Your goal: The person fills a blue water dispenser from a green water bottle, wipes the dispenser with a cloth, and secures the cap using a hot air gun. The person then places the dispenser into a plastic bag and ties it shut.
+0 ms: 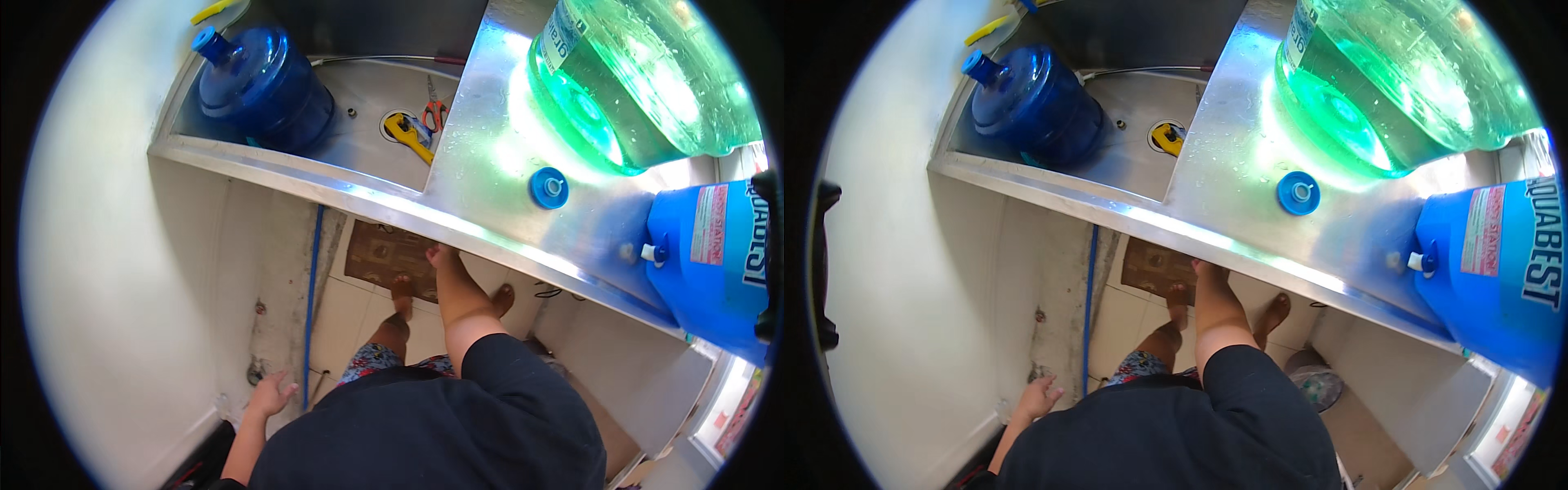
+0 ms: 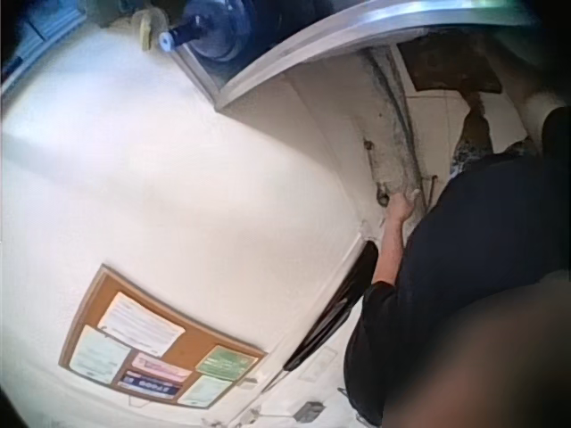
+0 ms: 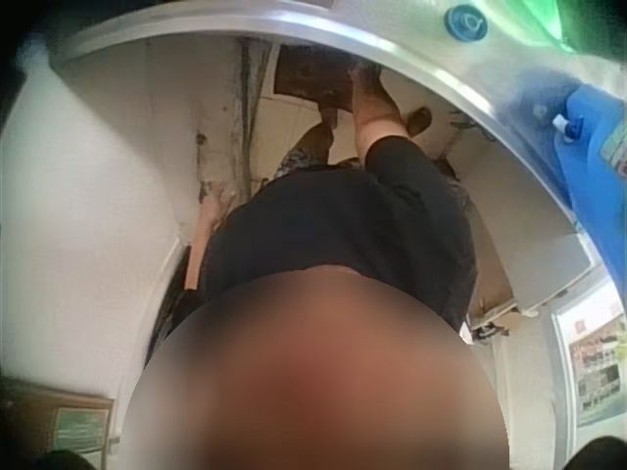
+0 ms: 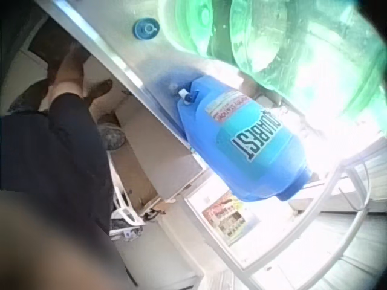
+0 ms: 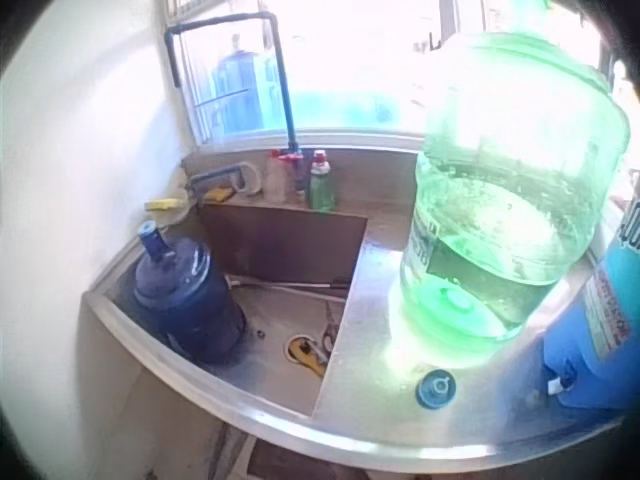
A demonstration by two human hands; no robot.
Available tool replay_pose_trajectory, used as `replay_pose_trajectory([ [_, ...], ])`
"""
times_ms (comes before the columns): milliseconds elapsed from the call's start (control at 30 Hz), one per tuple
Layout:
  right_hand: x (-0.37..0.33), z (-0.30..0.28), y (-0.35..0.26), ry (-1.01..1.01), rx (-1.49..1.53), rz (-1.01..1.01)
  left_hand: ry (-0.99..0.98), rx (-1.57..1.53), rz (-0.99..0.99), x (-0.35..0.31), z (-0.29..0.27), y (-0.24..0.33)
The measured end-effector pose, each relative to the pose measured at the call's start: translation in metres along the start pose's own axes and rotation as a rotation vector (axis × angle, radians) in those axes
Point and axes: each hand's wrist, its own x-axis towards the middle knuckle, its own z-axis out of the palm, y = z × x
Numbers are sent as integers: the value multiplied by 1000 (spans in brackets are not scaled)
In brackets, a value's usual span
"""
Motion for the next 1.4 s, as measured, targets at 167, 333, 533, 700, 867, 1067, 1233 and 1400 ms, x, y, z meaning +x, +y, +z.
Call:
replay_pose_trajectory([
  [167,-65,-25,-10,80,-426,-535,56,65,260,36,-34,53],
  [333,-224,-123,-69,-268,-175,-656,158,7,693,63,-80,166],
  [533,-474,-220,-197,-398,150,-1098,156,-94,1138,39,-132,324],
  [700,-668,-245,-287,-422,-372,-1540,118,-143,1424,-13,-136,436],
  [867,-719,-200,-390,653,-1433,-2248,139,-246,1620,-69,-127,516],
  [1067,-748,-145,-471,133,-1893,-1673,163,-307,1642,-97,-122,564],
  [1233,-722,-164,-439,171,-1740,-2146,108,-530,1518,-91,-114,570],
  [1400,-645,-230,-371,608,-943,-2690,25,-547,1388,-78,-129,566],
])
